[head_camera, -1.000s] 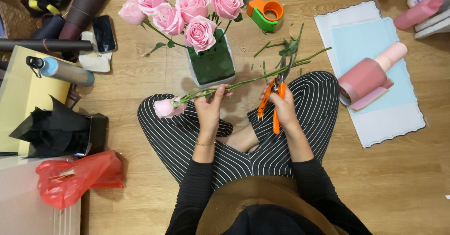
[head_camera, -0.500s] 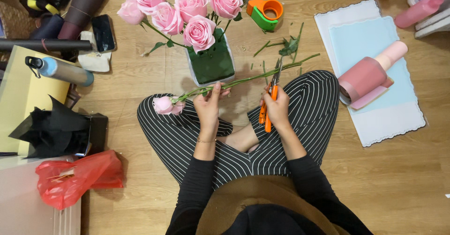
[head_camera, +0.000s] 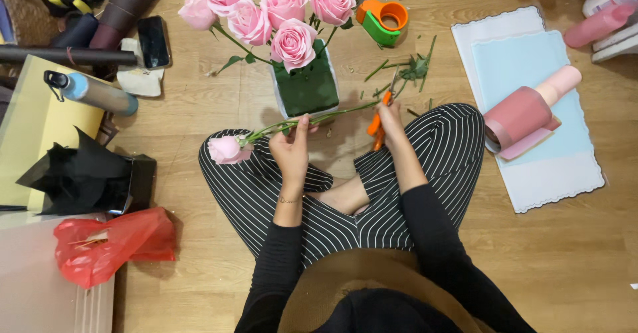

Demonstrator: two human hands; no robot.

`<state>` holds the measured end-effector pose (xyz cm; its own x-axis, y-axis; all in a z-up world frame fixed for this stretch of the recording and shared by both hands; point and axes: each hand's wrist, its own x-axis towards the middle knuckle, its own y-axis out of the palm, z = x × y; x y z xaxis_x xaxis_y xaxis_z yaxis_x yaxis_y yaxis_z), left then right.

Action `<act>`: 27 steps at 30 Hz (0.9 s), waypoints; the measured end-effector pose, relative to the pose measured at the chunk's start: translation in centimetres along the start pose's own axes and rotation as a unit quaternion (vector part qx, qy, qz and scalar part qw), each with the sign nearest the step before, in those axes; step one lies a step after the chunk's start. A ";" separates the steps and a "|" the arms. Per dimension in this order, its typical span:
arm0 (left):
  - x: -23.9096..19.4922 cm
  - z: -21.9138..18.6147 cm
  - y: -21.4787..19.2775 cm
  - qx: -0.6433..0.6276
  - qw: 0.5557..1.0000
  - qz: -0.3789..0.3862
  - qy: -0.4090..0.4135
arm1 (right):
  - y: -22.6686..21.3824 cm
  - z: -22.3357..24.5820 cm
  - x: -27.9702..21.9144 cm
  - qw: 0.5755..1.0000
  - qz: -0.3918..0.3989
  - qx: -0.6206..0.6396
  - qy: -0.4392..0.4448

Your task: The person sits on the floor arranging pink roses into a green floral foam block. They use orange pruning shears to trim the stems of the roses before inserting them into the foam to create a bouquet.

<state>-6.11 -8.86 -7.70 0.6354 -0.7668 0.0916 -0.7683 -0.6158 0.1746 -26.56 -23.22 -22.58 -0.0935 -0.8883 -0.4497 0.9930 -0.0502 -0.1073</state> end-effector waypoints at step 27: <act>-1.5 -1.4 -3.2 0.456 0.817 0.165 0.312 | 3.7 9.0 -17.2 0.860 0.313 -0.146 -0.375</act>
<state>-4.50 -5.53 -6.99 0.0794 -0.8520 0.5174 -0.4634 -0.4911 -0.7376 -20.58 -12.25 -7.23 0.6352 -0.7494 0.1869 0.7605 0.5648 -0.3204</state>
